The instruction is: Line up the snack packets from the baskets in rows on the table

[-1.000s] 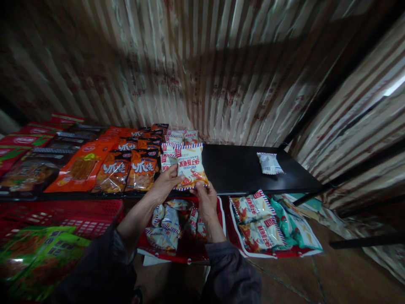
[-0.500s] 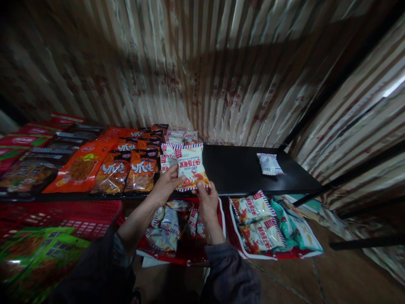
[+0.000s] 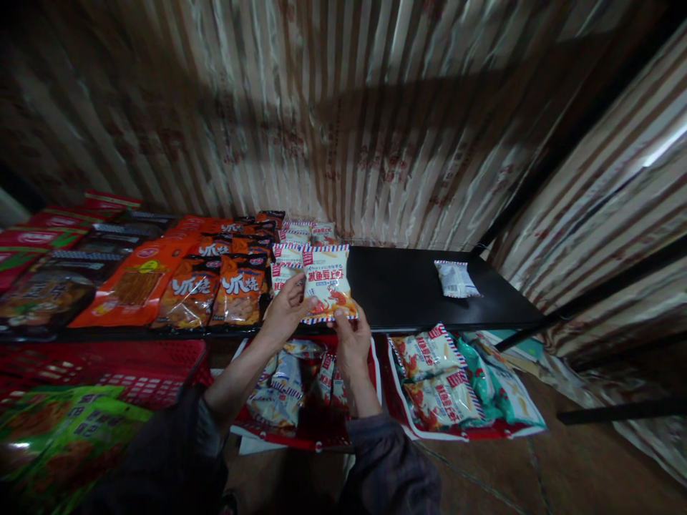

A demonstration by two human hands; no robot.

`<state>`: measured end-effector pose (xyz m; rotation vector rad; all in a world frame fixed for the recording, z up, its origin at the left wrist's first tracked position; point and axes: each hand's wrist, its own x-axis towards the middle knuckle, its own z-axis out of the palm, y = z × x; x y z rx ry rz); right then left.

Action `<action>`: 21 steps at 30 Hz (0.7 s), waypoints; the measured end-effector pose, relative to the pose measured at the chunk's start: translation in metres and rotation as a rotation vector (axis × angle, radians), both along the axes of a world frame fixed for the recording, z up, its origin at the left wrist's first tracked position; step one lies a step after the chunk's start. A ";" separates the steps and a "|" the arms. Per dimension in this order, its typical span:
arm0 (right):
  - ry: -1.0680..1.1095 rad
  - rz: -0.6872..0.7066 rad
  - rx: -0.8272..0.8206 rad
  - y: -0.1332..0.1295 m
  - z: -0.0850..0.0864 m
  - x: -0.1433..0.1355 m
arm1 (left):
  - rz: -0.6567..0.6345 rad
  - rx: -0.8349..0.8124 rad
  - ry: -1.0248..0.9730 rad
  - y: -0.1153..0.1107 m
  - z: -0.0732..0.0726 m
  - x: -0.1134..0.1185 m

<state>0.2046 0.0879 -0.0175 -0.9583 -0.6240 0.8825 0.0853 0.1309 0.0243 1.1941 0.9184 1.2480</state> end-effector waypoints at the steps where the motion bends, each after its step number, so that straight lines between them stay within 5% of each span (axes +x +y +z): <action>1: -0.016 -0.005 0.003 -0.001 0.000 0.000 | 0.010 0.012 0.008 0.000 0.000 0.000; 7: -0.263 -0.073 0.024 -0.010 -0.001 0.001 | -0.016 0.040 -0.018 -0.002 -0.001 0.001; 14: -0.814 -0.270 0.159 -0.021 0.006 0.001 | -0.026 0.027 -0.056 -0.002 0.004 -0.003; 21: -1.253 -0.381 0.357 -0.021 0.000 0.000 | -0.219 -0.062 -0.378 -0.012 0.015 -0.006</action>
